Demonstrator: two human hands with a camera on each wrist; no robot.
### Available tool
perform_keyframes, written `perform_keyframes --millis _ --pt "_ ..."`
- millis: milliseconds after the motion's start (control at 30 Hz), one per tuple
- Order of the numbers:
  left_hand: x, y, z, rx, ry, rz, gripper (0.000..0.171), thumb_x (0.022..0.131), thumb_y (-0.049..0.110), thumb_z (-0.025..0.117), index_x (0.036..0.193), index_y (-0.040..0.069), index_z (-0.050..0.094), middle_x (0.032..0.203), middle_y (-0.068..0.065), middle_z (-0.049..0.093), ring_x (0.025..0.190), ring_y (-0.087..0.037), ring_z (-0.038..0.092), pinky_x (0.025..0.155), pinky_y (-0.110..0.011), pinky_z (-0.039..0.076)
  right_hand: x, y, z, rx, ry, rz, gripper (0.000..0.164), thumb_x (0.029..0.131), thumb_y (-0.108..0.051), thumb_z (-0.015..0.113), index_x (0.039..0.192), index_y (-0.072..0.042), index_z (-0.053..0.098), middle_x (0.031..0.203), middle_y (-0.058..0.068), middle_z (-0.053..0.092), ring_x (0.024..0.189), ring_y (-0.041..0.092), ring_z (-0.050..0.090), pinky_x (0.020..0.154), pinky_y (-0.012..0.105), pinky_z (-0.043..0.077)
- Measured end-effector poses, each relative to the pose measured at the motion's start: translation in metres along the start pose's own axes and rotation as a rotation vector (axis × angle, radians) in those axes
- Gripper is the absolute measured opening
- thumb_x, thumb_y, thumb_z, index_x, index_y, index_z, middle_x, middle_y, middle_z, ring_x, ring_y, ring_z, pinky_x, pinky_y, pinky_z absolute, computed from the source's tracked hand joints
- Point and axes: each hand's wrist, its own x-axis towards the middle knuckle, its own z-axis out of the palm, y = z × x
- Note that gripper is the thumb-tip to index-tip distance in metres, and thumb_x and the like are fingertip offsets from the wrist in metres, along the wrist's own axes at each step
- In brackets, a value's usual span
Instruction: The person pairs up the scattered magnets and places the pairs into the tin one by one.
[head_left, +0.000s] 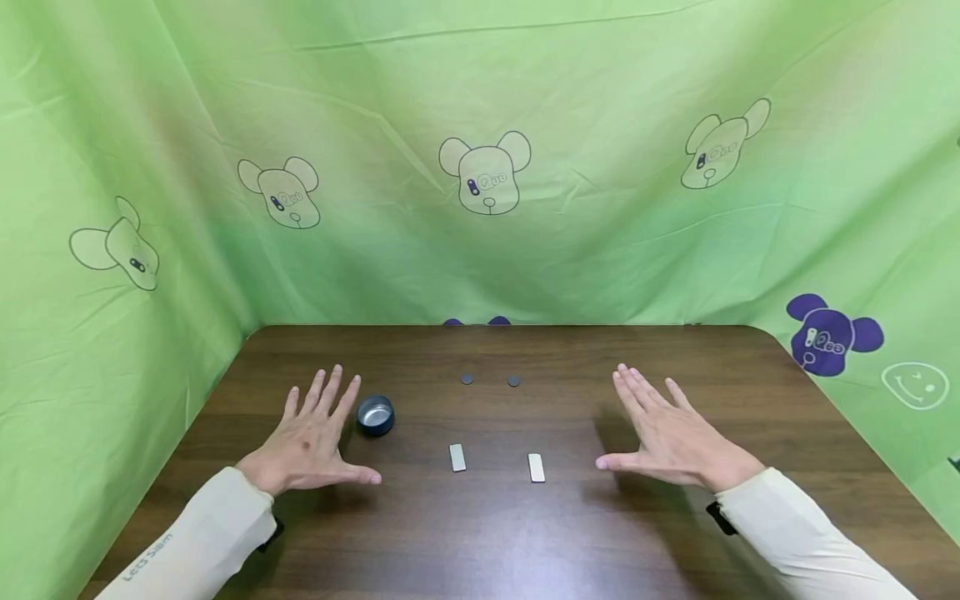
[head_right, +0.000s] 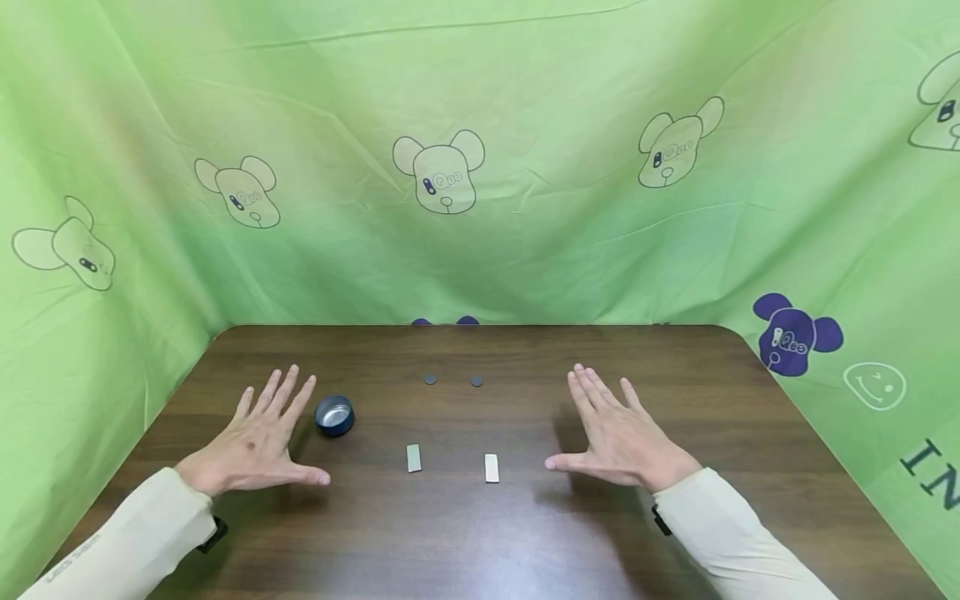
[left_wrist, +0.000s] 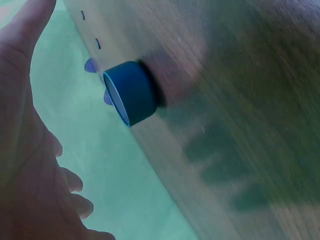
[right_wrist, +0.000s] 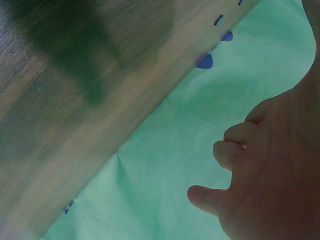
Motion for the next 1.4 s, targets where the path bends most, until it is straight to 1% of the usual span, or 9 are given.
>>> perform_keyframes --millis 67,233,433,633,833,933,1067,1233,1400 --pt "0.001 0.001 0.001 -0.005 0.001 0.007 0.132 0.067 0.079 0.071 0.158 0.0 0.018 0.161 -0.031 0.007 0.147 -0.05 0.006 0.111 -0.074 0.01 0.001 0.0 0.001 0.001 0.008 -0.013 0.118 0.082 -0.073 0.062 0.152 0.012 0.021 0.158 0.03 0.022 0.145 0.043 0.025 0.111 0.069 0.019" --pt "0.003 0.002 0.005 0.001 0.002 0.027 0.129 0.069 0.08 0.068 0.157 -0.001 0.02 0.161 -0.031 0.011 0.147 -0.05 0.009 0.111 -0.072 0.015 0.003 -0.003 0.005 0.006 -0.017 -0.01 0.118 0.083 -0.074 0.06 0.153 0.012 0.021 0.159 0.029 0.02 0.146 0.042 0.023 0.113 0.067 0.017" --pt "0.005 0.004 0.01 0.006 0.005 0.053 0.126 0.072 0.078 0.068 0.157 -0.001 0.021 0.161 -0.03 0.013 0.147 -0.049 0.012 0.112 -0.069 0.019 0.003 -0.006 0.009 0.005 -0.009 -0.048 0.114 0.085 -0.073 0.059 0.152 0.012 0.023 0.158 0.029 0.024 0.145 0.043 0.027 0.112 0.066 0.023" --pt "0.006 0.007 0.015 -0.047 0.002 0.07 0.122 0.074 0.072 0.072 0.157 -0.002 0.02 0.161 -0.028 0.014 0.148 -0.046 0.013 0.114 -0.066 0.018 0.003 -0.007 0.01 0.034 -0.026 -0.06 0.11 0.088 -0.069 0.059 0.151 0.013 0.023 0.157 0.029 0.025 0.145 0.042 0.027 0.113 0.063 0.024" --pt "0.01 0.009 0.019 -0.089 0.018 0.126 0.117 0.077 0.07 0.072 0.155 -0.004 0.025 0.16 -0.028 0.021 0.147 -0.044 0.019 0.117 -0.061 0.019 0.004 -0.008 0.013 0.076 -0.044 -0.057 0.105 0.09 -0.065 0.059 0.15 0.014 0.024 0.156 0.031 0.026 0.143 0.043 0.029 0.112 0.064 0.024" --pt "0.011 0.009 0.02 -0.096 0.029 0.158 0.113 0.078 0.067 0.072 0.154 -0.005 0.027 0.159 -0.028 0.024 0.146 -0.043 0.023 0.117 -0.058 0.02 0.005 -0.009 0.015 0.12 -0.051 -0.056 0.104 0.091 -0.063 0.059 0.15 0.015 0.024 0.156 0.032 0.026 0.143 0.044 0.028 0.113 0.064 0.024" --pt "0.012 0.011 0.021 -0.155 0.034 0.173 0.106 0.081 0.061 0.074 0.154 -0.003 0.029 0.159 -0.026 0.026 0.145 -0.04 0.027 0.116 -0.054 0.026 0.006 -0.014 0.016 0.202 -0.054 -0.066 0.103 0.092 -0.061 0.06 0.149 0.016 0.024 0.155 0.033 0.026 0.143 0.046 0.028 0.113 0.063 0.025" --pt "0.011 0.014 0.022 -0.251 0.017 0.148 0.1 0.084 0.059 0.072 0.154 0.0 0.031 0.159 -0.02 0.029 0.143 -0.035 0.034 0.109 -0.051 0.039 0.008 -0.019 0.02 0.265 -0.071 -0.071 0.104 0.091 -0.061 0.061 0.149 0.016 0.024 0.155 0.034 0.026 0.142 0.047 0.029 0.113 0.06 0.027" --pt "0.012 0.018 0.024 -0.345 -0.022 0.109 0.099 0.084 0.057 0.074 0.154 0.0 0.033 0.157 -0.017 0.035 0.142 -0.035 0.036 0.109 -0.052 0.039 0.009 -0.023 0.024 0.292 -0.071 -0.074 0.103 0.089 -0.056 0.068 0.148 0.017 0.026 0.154 0.034 0.029 0.14 0.047 0.032 0.112 0.058 0.03"
